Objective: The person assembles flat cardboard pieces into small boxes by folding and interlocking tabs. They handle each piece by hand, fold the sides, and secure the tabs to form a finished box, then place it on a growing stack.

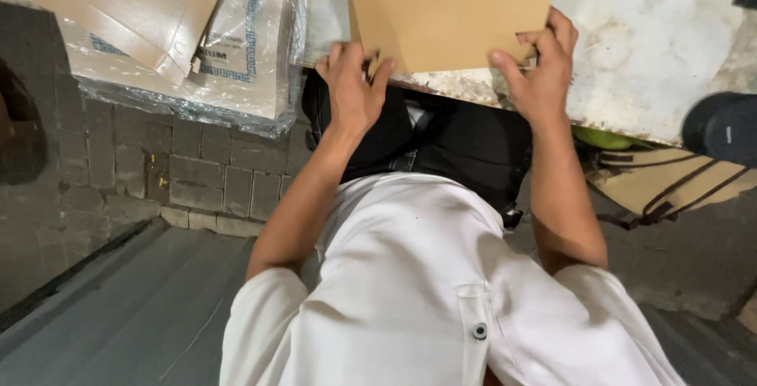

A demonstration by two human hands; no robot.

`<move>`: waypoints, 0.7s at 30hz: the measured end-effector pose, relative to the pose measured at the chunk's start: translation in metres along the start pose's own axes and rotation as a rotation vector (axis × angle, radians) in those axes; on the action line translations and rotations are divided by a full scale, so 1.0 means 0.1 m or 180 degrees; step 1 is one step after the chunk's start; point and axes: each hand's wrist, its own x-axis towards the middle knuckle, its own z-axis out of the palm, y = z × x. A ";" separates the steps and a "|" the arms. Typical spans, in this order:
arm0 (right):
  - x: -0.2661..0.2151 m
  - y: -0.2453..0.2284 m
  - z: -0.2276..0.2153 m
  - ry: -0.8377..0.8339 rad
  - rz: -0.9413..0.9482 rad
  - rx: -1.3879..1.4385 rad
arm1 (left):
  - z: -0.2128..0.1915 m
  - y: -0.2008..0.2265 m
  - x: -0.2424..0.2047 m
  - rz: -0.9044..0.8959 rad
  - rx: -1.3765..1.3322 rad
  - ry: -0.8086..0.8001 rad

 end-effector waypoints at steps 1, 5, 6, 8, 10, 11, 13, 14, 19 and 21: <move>-0.02 0.04 -0.05 0.0112 0.0061 0.0325 | -0.01 -0.05 -0.05 0.0558 -0.0234 0.0307; -0.19 -0.23 -0.29 0.0220 0.0748 0.1624 | -0.25 0.04 -0.19 0.1601 -0.1439 0.0207; -0.17 -0.24 -0.31 0.0221 0.0741 0.1620 | -0.27 0.02 -0.20 0.1605 -0.1442 0.0213; -0.09 -0.24 -0.35 0.0095 -0.0519 0.0739 | -0.30 -0.01 -0.19 0.1759 -0.1185 0.0079; -0.08 -0.19 -0.37 -0.0014 -0.0851 0.0437 | -0.44 0.05 -0.17 0.1711 -0.1320 -0.0062; -0.07 -0.16 -0.37 -0.0146 -0.1165 0.0141 | -0.51 0.08 -0.17 0.1638 -0.1452 -0.0212; -0.03 -0.04 -0.39 -0.0263 -0.1421 -0.0107 | -0.53 0.09 -0.16 0.1727 -0.1355 -0.0235; -0.01 0.03 -0.40 -0.0391 -0.1673 -0.0358 | -0.54 0.10 -0.15 0.1807 -0.1264 -0.0259; 0.06 0.04 -0.37 -0.0887 -0.1509 0.0088 | -0.71 0.11 -0.16 0.2246 -0.0982 -0.0621; 0.08 0.16 -0.33 -0.0985 -0.1583 0.0234 | -0.78 0.04 -0.10 0.2347 -0.0842 -0.0716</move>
